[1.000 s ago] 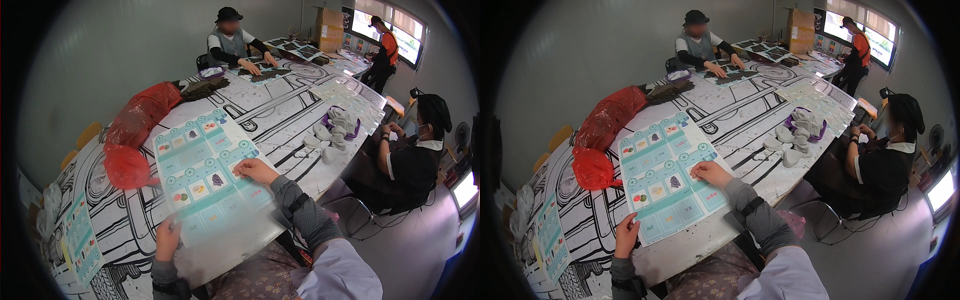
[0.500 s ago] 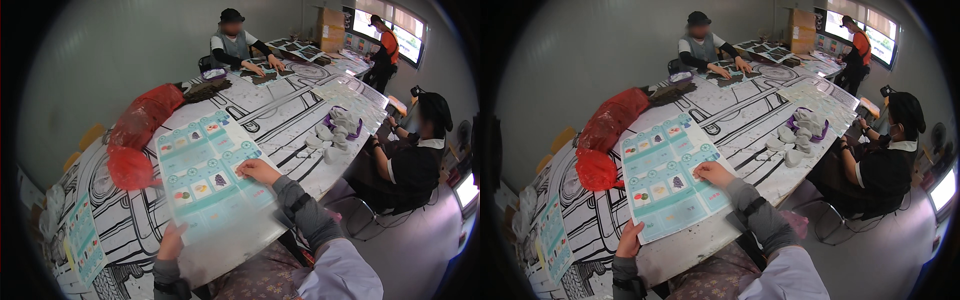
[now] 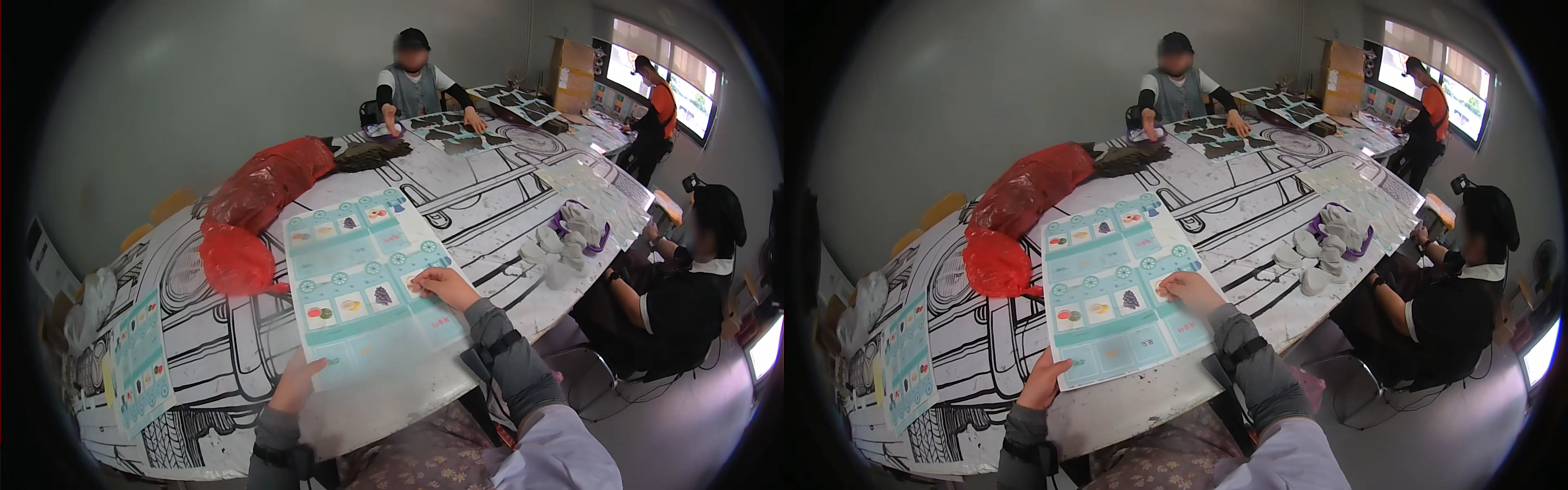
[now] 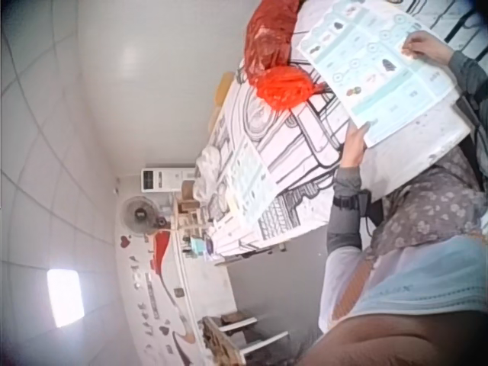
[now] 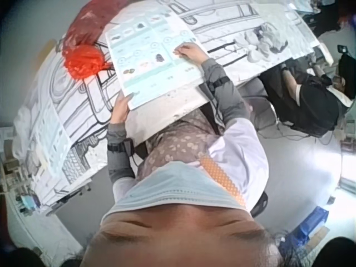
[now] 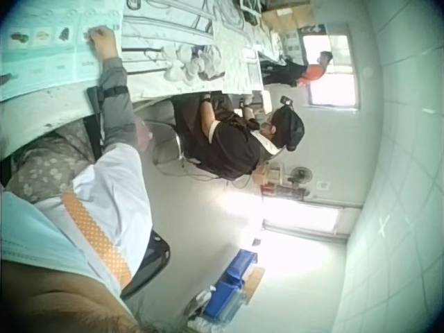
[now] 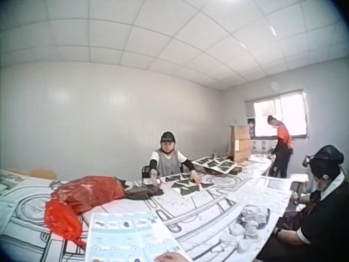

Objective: Inspecting and organizing printed material sheets or swatches on a large table in a manufacturing environment.

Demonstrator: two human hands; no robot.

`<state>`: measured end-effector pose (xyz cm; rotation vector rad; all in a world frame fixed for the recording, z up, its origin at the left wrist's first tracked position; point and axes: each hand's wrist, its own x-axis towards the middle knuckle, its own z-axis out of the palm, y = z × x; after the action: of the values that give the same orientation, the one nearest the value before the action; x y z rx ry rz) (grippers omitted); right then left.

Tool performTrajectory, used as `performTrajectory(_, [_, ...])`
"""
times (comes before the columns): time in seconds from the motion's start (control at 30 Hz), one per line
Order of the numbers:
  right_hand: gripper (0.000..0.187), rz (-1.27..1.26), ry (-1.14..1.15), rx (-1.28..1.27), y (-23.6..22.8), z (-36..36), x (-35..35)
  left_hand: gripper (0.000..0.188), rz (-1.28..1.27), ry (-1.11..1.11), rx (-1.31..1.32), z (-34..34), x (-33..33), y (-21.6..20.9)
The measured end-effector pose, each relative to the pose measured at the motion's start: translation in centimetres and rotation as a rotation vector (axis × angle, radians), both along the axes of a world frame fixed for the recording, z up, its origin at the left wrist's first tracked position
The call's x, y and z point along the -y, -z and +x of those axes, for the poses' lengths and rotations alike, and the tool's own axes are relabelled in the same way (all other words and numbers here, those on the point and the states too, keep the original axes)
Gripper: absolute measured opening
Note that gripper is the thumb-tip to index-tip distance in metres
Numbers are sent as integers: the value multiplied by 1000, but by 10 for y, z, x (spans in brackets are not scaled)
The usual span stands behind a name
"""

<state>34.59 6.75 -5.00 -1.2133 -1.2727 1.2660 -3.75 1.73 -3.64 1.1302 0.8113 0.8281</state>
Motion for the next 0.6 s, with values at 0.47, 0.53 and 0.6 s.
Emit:
performTrajectory(0.47, [51,121,654,506,10,63,17,61,-8,-4,178,21,-3,-27])
performTrajectory(0.53, [59,43,654,531,-6,67,30,60,49,-43,161,29,-18,-41])
performTrajectory(0.6, [54,-123,646,232,-28,75,42,57,68,-109,193,43,-45,-58])
